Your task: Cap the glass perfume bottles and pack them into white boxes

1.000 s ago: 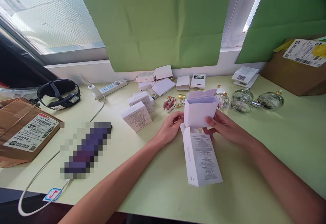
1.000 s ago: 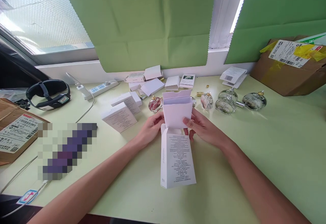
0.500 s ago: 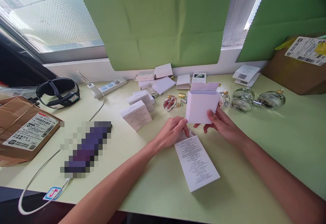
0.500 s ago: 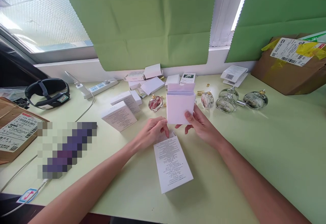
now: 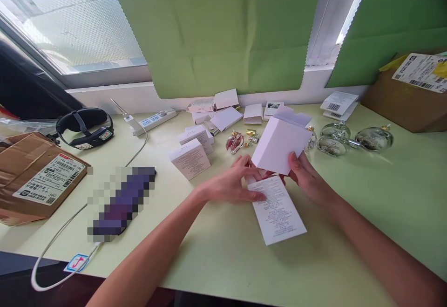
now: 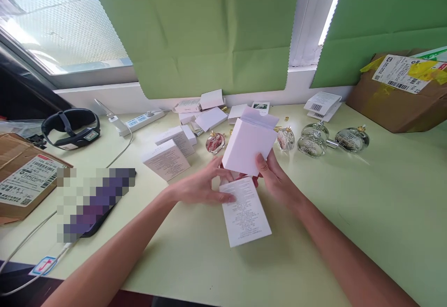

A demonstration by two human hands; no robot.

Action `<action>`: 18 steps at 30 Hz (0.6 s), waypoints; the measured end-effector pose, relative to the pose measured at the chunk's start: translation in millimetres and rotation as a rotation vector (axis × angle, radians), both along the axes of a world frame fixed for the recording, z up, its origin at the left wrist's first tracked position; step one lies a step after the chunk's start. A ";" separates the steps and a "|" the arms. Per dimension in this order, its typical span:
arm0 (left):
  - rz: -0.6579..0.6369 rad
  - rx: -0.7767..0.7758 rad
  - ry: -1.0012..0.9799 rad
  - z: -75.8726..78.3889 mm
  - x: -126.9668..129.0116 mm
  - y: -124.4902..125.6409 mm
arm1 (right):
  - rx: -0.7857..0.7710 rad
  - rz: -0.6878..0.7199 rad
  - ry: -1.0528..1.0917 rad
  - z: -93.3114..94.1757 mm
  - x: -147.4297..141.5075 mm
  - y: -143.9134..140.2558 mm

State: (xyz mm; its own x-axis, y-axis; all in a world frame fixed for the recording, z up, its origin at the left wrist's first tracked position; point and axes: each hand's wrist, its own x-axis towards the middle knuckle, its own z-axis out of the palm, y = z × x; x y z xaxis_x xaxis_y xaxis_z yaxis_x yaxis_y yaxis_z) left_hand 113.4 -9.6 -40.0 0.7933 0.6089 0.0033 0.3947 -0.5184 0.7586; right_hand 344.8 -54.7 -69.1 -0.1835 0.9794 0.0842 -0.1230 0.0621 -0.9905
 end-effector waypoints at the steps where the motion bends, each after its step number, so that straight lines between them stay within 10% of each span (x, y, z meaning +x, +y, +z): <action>1: 0.077 0.047 -0.038 -0.6 1.7 -0.2 | 0.031 -0.045 -0.021 1.1 0.1 -0.5; 18: 0.230 -0.087 -0.356 -18.5 16.6 -6.1 | 0.290 -0.225 -0.081 15.3 7.2 1.6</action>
